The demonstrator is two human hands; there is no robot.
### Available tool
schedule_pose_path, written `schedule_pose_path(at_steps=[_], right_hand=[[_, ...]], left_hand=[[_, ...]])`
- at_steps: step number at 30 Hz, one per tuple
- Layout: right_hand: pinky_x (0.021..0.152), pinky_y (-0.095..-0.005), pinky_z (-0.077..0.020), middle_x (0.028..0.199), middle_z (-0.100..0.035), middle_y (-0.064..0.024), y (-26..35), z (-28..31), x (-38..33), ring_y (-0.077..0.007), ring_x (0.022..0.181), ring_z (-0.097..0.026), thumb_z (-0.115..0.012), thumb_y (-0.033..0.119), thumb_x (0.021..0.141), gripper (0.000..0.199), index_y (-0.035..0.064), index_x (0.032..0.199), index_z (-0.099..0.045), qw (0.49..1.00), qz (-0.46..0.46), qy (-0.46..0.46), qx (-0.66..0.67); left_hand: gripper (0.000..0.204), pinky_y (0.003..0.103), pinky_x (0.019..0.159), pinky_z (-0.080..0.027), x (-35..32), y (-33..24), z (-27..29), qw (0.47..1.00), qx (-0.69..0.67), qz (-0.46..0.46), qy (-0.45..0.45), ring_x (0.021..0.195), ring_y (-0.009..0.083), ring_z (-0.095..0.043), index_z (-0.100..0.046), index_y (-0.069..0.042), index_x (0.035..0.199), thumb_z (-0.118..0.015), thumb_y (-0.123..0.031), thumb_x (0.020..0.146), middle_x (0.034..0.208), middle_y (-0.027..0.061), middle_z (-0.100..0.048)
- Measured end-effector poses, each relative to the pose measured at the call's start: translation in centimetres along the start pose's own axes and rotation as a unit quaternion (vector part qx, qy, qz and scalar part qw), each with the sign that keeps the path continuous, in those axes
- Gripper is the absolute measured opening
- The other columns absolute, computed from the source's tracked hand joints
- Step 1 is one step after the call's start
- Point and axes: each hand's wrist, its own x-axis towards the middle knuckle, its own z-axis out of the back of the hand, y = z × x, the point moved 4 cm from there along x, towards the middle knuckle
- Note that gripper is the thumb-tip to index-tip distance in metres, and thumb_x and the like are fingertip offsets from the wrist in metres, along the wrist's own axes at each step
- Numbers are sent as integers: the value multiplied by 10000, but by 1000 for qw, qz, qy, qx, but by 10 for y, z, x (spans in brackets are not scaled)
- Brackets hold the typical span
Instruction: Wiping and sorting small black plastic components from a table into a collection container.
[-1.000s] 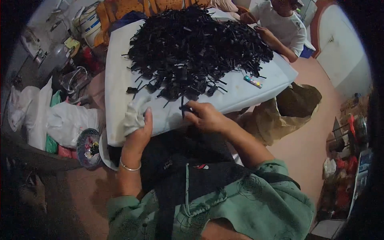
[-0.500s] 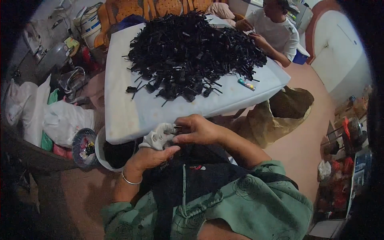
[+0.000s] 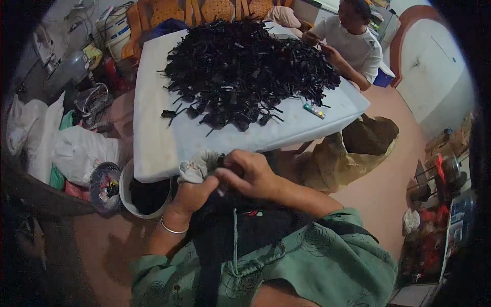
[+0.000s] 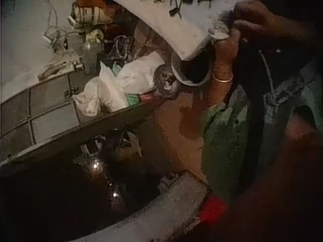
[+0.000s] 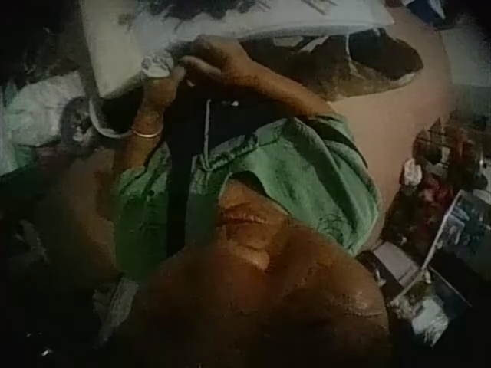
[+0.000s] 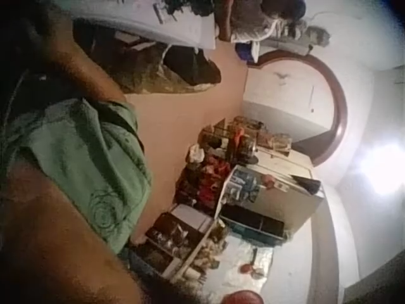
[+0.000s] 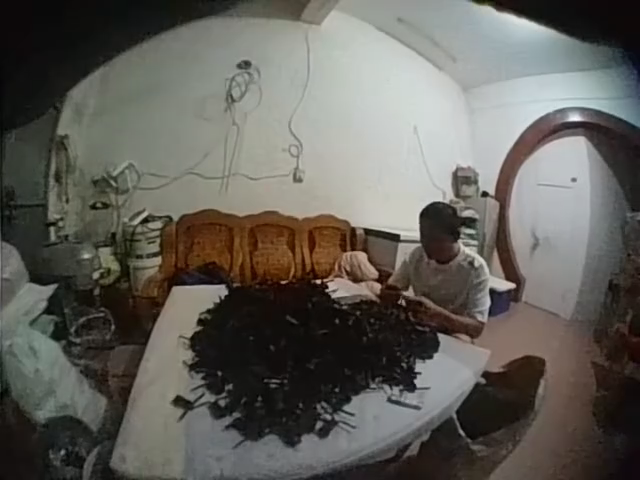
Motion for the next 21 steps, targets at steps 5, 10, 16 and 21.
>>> schedule_pose_path(at_steps=[5, 10, 16, 21], right_hand=[[475, -310, -392, 567, -476, -128, -19, 0, 4, -188, 480, -450, -604, 217, 789, 241, 12, 740, -488, 984, -167, -33, 48], [547, -304, -384, 630, -451, -132, -14, 4, 6, -205, 573, -422, -471, 197, 872, 214, -5, 799, -476, 986, -116, 99, 64], [560, -255, -359, 648, -413, -16, -30, -10, 5, -79, 630, -357, -412, 187, 907, 233, -3, 783, -465, 970, -140, 146, 136], [554, -222, -347, 648, -406, 57, -40, -20, 0, -44, 635, -347, -403, 203, 913, 249, 25, 764, -496, 953, -201, 140, 178]], left_hand=[[179, 198, 497, -425, -5, 2, -7, 996, 24, 88, -26, 602, 68, -518, -484, -7, 959, -521, -25, 784, 763, 25, -531], [150, 216, 478, -410, -4, -2, 6, 966, 237, 39, -95, 552, 74, -496, -512, -2, 917, -536, -32, 772, 728, 24, -537], [154, 241, 601, -441, -1, 9, 5, 973, 183, 44, -131, 683, 110, -535, -532, 10, 908, -551, -35, 762, 770, 44, -568], [200, 298, 660, -455, -2, 1, 2, 937, 319, -63, -126, 752, 217, -574, -533, 12, 930, -556, -26, 735, 817, 118, -583]])
